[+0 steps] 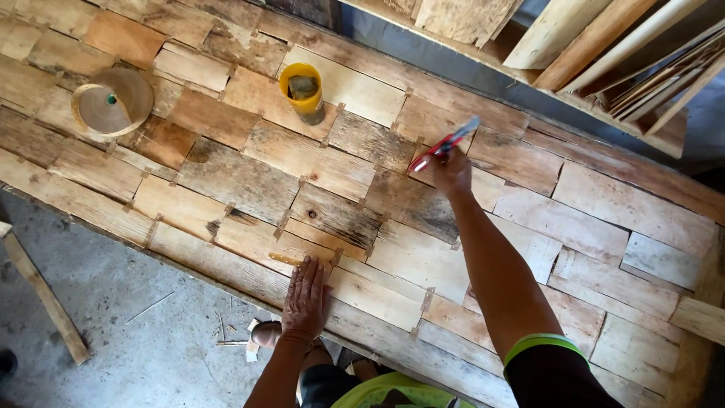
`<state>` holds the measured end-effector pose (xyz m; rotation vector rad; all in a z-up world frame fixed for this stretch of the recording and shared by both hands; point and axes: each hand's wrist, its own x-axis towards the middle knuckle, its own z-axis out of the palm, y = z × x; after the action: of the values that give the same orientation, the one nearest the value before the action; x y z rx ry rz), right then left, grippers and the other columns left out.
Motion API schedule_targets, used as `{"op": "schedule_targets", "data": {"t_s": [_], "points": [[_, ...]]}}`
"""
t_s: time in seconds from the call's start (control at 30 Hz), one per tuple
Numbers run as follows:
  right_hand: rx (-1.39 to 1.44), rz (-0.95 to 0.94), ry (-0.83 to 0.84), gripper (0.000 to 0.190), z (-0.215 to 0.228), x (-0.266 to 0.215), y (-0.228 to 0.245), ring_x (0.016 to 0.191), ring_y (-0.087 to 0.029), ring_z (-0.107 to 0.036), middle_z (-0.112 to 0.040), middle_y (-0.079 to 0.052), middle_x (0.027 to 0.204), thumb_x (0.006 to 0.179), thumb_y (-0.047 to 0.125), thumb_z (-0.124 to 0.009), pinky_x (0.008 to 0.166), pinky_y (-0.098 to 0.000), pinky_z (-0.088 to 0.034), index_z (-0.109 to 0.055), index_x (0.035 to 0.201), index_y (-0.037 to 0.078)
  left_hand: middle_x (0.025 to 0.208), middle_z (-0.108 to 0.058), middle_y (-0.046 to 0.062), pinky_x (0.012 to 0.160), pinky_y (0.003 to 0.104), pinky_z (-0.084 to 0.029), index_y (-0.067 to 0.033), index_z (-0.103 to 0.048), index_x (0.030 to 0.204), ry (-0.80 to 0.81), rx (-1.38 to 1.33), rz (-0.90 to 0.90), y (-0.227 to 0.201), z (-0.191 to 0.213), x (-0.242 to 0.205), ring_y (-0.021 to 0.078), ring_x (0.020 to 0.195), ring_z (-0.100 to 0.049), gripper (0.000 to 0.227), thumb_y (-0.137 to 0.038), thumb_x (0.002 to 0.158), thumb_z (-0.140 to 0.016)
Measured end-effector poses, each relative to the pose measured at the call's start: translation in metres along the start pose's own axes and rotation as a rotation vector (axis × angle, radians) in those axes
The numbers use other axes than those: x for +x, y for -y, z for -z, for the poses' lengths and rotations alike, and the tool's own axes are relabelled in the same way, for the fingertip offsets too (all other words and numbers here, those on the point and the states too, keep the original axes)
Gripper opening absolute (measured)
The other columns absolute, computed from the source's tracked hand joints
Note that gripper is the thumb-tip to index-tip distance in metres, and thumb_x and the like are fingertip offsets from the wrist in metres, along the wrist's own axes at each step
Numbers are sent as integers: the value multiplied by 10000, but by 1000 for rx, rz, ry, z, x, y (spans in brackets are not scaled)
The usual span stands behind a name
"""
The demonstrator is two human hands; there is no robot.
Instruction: Applying and trimming thin wooden strips to finish the seams of a patchwork wooden surface using a utility knife.
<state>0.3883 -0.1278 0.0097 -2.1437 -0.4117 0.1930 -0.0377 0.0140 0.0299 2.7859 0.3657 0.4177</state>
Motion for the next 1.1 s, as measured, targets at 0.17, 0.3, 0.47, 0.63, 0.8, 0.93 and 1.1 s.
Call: {"op": "schedule_targets", "data": {"t_s": [0.17,0.3,0.47,0.63,0.8,0.93,1.1], "points": [[5,11,43,251,-5,12,-16,702,-134,-617,-693,-21,794,869,233,-846,638,-312,-512,-674,955,73,1562,-428,211,1252,492,-240,31,-422,1478,10,-8,26,0,3,0,352,1503,-346,570,-251,998,-544],[304,42,-163,195,-8,44,-38,710,-132,-581,-669,-37,810,927,168,-823,653,-316,-493,-668,967,57,1551,-423,223,1246,504,-237,43,-420,1463,29,-13,25,-1,4,2,366,1496,-343,572,-252,988,-543],[131,-26,-127,193,0,58,-3,684,-118,-612,-704,-24,792,897,183,-827,629,-305,-499,-683,937,62,1553,-406,235,1238,513,-229,50,-406,1458,53,-13,24,2,2,6,375,1493,-331,585,-256,979,-546],[-39,27,-38,205,3,66,-2,665,-151,-606,-695,-62,777,907,189,-837,611,-325,-486,-688,936,51,1556,-397,238,1237,509,-221,53,-383,1474,63,-41,30,2,3,5,378,1492,-322,616,-256,969,-553],[-69,31,-45,225,6,64,0,703,-153,-652,-715,-65,789,852,183,-878,638,-315,-508,-705,908,49,1558,-398,229,1246,506,-211,49,-365,1488,59,-35,31,5,0,4,377,1499,-315,638,-255,962,-559],[152,58,-230,129,-8,66,-29,722,-124,-685,-733,-24,831,939,143,-732,633,-308,-524,-647,988,60,1556,-400,226,1244,506,-209,46,-366,1485,108,-16,60,1,3,-2,370,1498,-316,641,-261,959,-565],[223,86,-177,167,-7,71,-22,699,-115,-658,-714,-13,799,918,160,-769,639,-293,-516,-642,980,72,1560,-404,231,1253,502,-208,56,-372,1490,86,-31,56,4,4,7,369,1505,-316,636,-277,979,-556]]}}
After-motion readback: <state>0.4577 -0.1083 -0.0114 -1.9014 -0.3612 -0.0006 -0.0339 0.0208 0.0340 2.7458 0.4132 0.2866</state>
